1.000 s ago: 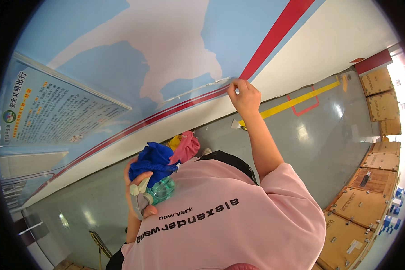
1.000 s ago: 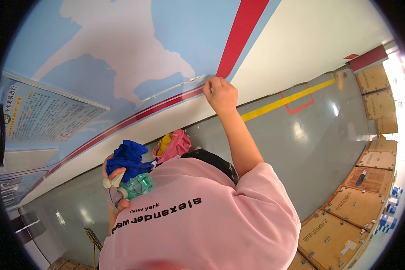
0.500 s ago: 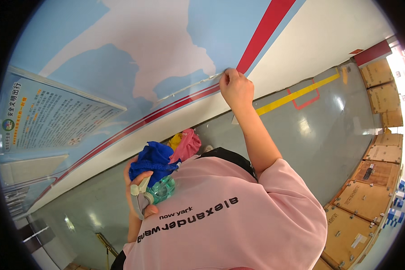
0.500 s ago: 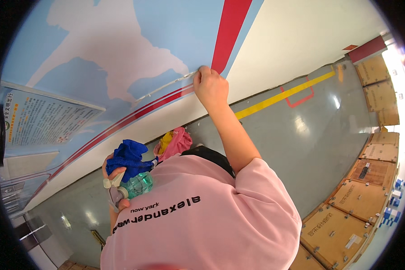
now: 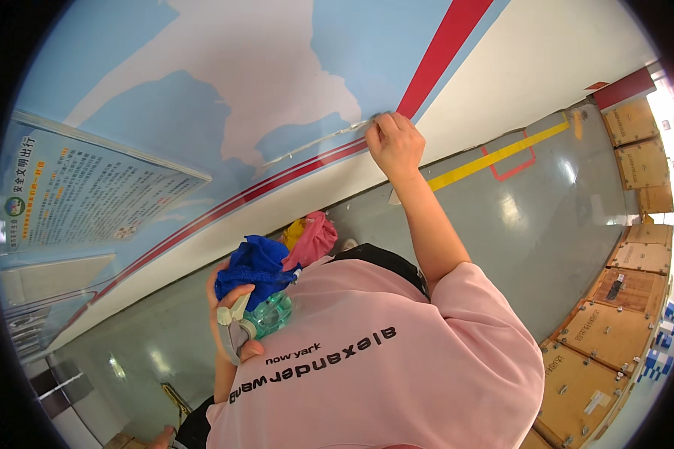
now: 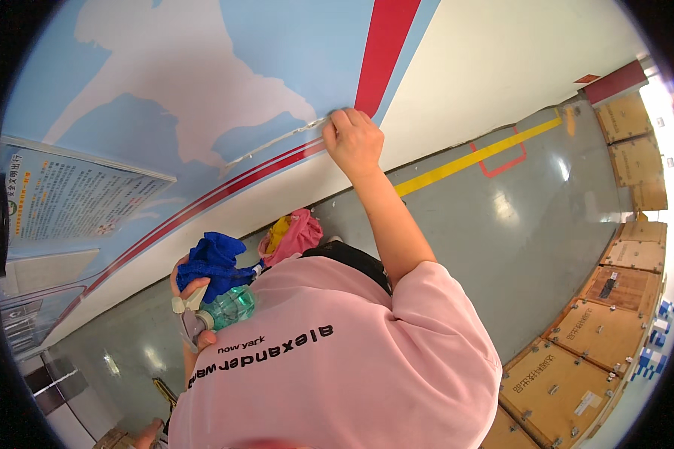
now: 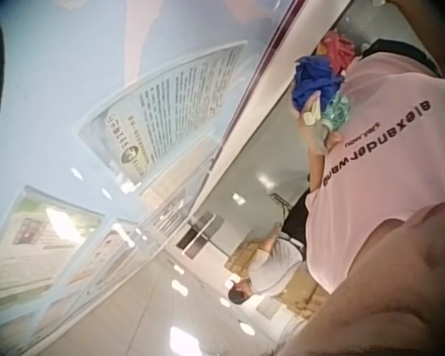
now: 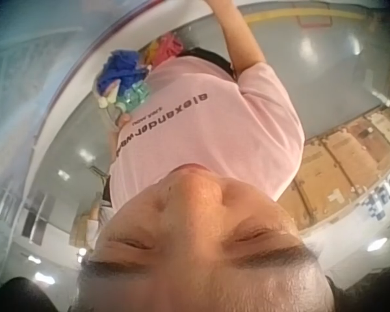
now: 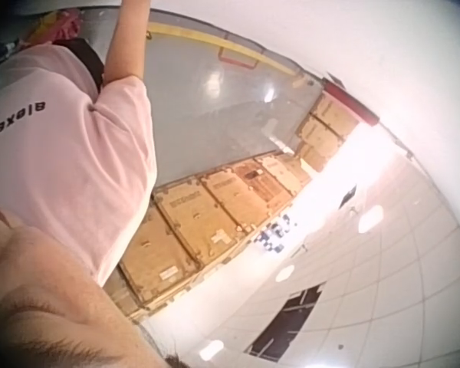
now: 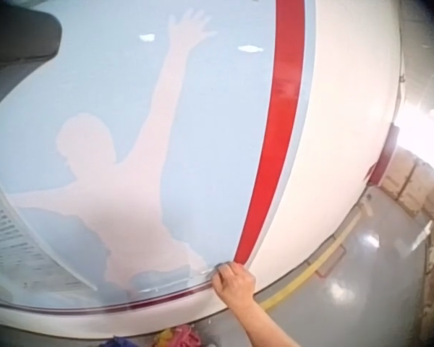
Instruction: Peeling a large adhesive poster or wall graphic from a vertical surface.
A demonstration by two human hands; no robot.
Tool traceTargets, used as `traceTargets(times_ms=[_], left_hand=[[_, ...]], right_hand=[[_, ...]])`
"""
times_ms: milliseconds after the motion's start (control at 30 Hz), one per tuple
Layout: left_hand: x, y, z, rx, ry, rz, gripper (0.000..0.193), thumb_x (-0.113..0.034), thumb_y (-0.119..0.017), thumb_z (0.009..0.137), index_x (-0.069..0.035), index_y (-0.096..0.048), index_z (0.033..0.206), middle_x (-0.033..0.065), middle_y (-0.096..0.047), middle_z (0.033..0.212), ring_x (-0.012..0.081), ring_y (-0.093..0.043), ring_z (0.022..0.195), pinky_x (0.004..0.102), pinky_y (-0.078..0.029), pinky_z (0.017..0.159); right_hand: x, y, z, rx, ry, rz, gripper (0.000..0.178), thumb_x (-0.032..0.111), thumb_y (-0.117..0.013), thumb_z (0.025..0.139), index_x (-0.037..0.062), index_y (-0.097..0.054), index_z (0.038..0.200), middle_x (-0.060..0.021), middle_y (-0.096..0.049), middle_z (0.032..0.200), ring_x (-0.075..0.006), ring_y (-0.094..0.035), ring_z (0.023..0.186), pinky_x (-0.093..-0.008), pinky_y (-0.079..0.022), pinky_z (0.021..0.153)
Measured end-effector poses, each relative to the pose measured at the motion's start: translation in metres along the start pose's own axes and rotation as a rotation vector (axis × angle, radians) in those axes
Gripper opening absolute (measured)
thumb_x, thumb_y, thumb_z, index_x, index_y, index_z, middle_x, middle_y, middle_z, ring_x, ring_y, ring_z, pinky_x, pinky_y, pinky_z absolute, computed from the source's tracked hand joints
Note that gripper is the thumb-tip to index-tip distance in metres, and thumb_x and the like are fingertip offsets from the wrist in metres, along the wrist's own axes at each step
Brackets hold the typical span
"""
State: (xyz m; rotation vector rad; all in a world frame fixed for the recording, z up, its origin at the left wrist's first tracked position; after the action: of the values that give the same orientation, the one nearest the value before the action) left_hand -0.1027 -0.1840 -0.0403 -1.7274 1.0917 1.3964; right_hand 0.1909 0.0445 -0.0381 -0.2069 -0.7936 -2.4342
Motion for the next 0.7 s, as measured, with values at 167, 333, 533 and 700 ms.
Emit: traceTargets(times_ms=[167, 333, 533, 700], left_hand=[[-0.001, 0.001, 0.003, 0.068, 0.136, -0.039, 0.067, -0.004, -0.073, 0.059, 0.007, -0.046, 0.119, 0.0138, -0.06, 0.105, 0.0224, -0.058, 0.097, 0.0348, -0.042, 0.089], [0.0, 0.001, -0.004, 0.12, -0.045, -0.001, 0.066, -0.003, -0.074, 0.06, 0.006, -0.045, 0.12, 0.0126, -0.06, 0.105, 0.0211, -0.057, 0.097, 0.034, -0.043, 0.089], [0.0, 0.006, 0.006, 0.14, 0.164, -0.01, 0.06, 0.003, -0.068, 0.058, 0.004, -0.051, 0.115, 0.015, -0.059, 0.108, 0.0228, -0.057, 0.101, 0.034, -0.042, 0.092], [-0.002, 0.002, 0.003, 0.076, 0.164, -0.033, 0.06, 0.003, -0.068, 0.059, 0.004, -0.05, 0.116, 0.0154, -0.059, 0.11, 0.0229, -0.057, 0.102, 0.0343, -0.043, 0.091]], right_hand=[[-0.001, 0.004, 0.001, -0.006, 0.059, 0.023, 0.009, 0.004, -0.061, 0.063, 0.0089, -0.055, 0.067, -0.0033, -0.051, 0.059, -0.0204, -0.053, 0.054, -0.0301, -0.042, 0.046], [-0.001, 0.004, -0.001, -0.002, 0.087, 0.041, 0.009, 0.004, -0.062, 0.063, 0.0091, -0.056, 0.068, -0.0028, -0.052, 0.06, -0.0199, -0.053, 0.054, -0.0298, -0.043, 0.047], [-0.003, 0.002, -0.007, 0.008, -0.013, 0.105, 0.009, 0.003, -0.061, 0.063, 0.008, -0.056, 0.069, -0.003, -0.051, 0.06, -0.0201, -0.052, 0.053, -0.0289, -0.042, 0.047], [-0.009, -0.004, -0.016, 0.158, -0.394, 0.291, 0.002, 0.005, -0.06, 0.073, 0.0064, -0.059, 0.073, -0.0053, -0.059, 0.067, -0.0143, -0.052, 0.052, -0.0257, -0.042, 0.049]])
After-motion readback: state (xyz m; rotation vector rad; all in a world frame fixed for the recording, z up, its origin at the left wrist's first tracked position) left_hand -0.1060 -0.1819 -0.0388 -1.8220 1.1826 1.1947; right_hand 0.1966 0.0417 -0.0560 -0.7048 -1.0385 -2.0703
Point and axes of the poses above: each hand's wrist, its own z-axis towards the middle knuckle, its own y-axis out of the back of the hand, x = y × z, the point moved 4 cm from there along z, towards the middle knuckle
